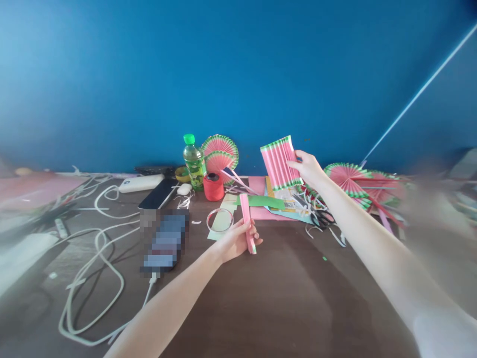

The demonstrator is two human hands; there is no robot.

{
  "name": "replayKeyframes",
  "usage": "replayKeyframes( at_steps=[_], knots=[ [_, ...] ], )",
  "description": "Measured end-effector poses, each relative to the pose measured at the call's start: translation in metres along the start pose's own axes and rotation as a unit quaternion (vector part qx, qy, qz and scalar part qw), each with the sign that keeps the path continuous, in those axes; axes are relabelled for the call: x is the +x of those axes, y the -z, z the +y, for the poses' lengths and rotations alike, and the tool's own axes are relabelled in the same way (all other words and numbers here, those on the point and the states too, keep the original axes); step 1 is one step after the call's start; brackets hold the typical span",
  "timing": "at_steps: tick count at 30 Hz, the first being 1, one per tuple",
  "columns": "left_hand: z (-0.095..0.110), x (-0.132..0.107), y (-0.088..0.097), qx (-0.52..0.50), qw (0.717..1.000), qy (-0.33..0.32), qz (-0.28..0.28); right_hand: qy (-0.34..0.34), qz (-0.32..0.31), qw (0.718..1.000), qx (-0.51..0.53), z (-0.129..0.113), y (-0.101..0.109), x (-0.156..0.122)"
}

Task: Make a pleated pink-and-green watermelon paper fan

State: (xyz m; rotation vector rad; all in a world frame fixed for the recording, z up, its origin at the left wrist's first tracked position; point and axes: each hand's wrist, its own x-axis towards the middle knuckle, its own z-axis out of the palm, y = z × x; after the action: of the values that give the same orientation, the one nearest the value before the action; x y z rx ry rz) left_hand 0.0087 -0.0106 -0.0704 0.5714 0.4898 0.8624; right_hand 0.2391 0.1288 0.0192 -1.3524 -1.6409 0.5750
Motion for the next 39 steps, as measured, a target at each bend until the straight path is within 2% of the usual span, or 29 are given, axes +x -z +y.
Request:
replayKeyframes(
  at_steps=[2, 4, 7, 11, 14, 17, 19, 21, 24, 29, 32, 39],
  knots=[
    [0.001, 0.002, -0.004, 0.013, 0.999, -0.031, 0.030, -0.045, -0.074, 0.972, 0.220, -0.006, -0.002, -0.026],
    [0.003, 0.003, -0.009, 0.030, 0.995, -0.072, 0.068, -0.088, -0.130, 0.932, 0.328, -0.010, -0.007, -0.054],
    [0.009, 0.005, -0.018, 0.049, 0.983, -0.129, 0.117, -0.151, -0.192, 0.888, 0.390, -0.013, -0.015, -0.087],
    [0.016, 0.004, -0.029, 0.089, 0.966, -0.181, 0.163, -0.199, -0.220, 0.847, 0.442, -0.011, -0.022, -0.103],
    [0.020, 0.001, -0.035, 0.099, 0.964, -0.184, 0.164, -0.217, -0.239, 0.813, 0.485, -0.008, -0.025, -0.104],
    [0.023, -0.002, -0.040, 0.095, 0.968, -0.176, 0.149, -0.237, -0.255, 0.761, 0.548, -0.007, -0.029, -0.107],
    [0.023, -0.005, -0.045, 0.106, 0.970, -0.167, 0.143, -0.244, -0.271, 0.742, 0.563, -0.008, -0.033, -0.111],
    [0.021, -0.008, -0.049, 0.132, 0.970, -0.158, 0.130, -0.248, -0.287, 0.750, 0.542, -0.009, -0.038, -0.115],
    [0.016, -0.012, -0.053, 0.186, 0.965, -0.150, 0.114, -0.234, -0.281, 0.784, 0.501, -0.013, -0.043, -0.119],
    [0.010, -0.011, -0.049, 0.232, 0.944, -0.170, 0.160, -0.222, -0.239, 0.818, 0.474, -0.027, -0.044, -0.127],
    [0.011, -0.010, -0.049, 0.214, 0.946, -0.178, 0.163, -0.215, -0.228, 0.827, 0.466, -0.033, -0.045, -0.132],
    [0.011, -0.008, -0.052, 0.113, 0.965, -0.210, 0.109, -0.213, -0.220, 0.830, 0.466, -0.032, -0.047, -0.133]
  ],
)
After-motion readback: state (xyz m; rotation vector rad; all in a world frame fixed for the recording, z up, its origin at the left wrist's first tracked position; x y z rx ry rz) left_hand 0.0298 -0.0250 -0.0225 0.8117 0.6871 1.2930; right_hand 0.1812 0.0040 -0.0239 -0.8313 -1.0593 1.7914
